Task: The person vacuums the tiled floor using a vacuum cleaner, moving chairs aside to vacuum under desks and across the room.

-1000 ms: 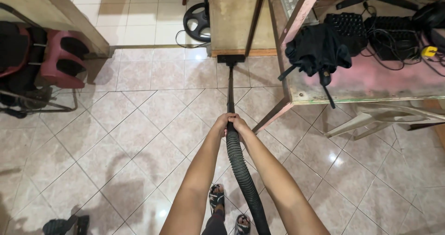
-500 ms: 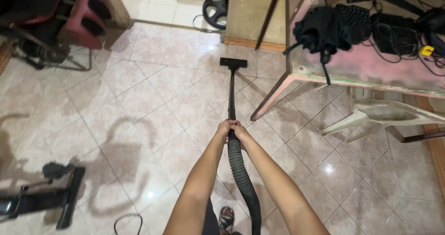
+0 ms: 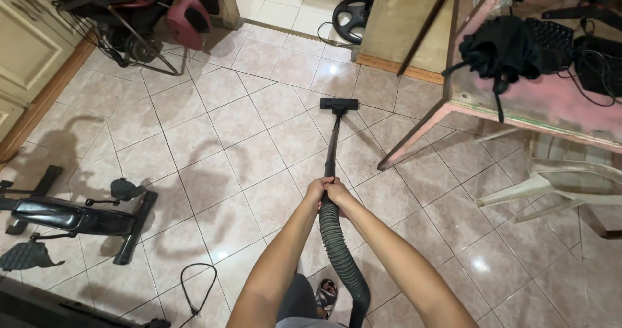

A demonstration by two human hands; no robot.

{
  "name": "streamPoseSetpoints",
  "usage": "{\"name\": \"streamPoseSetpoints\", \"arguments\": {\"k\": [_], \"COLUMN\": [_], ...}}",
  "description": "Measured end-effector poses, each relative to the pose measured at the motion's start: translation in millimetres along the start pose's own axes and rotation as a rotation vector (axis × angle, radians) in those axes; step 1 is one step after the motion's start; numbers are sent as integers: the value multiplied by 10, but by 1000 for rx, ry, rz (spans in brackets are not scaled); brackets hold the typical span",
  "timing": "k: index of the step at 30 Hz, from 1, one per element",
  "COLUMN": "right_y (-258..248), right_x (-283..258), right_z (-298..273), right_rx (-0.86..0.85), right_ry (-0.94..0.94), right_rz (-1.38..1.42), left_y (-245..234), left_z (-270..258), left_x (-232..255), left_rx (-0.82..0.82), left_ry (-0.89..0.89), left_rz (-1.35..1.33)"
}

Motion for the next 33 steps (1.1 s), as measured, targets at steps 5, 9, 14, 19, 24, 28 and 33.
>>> {"name": "streamPoseSetpoints", "arguments": {"k": [5, 9, 14, 19, 24, 28, 33], "right_y": [49, 32, 95, 206, 255, 159, -30], "right_x": [-363, -922, -1608, -2233, -2580, -2657, -2605], "right_z": [488, 993, 1542, 2068, 2661, 3056, 3363], "right_rx": [10, 40, 51, 74, 32, 17, 25], "right_ry": [-47, -55, -30, -1, 7, -3, -48], "right_rz": [-74, -124, -75, -21, 110, 269, 399], "left_y": [-41, 122, 302, 339, 383, 418, 511], "left_z": [386, 914, 1573, 2115, 2820, 3213, 3172], "left_x": [343, 786, 1482, 2209, 2715, 3045, 3180], "left_rx": [61, -18, -18, 32, 6, 49, 110], "left_ry": [-22, -56, -34, -53, 83, 201, 226], "left_rz": [2, -19, -27, 125, 128, 320, 513]}}
Point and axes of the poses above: each hand's wrist, its own z-axis towards the middle knuckle, its own y-axis out of the palm, x = y × z, the point moved 10 cm from there along z, towards the middle knuckle, and after that the axes turned 3 degrees about y, right-handed, at the moved point
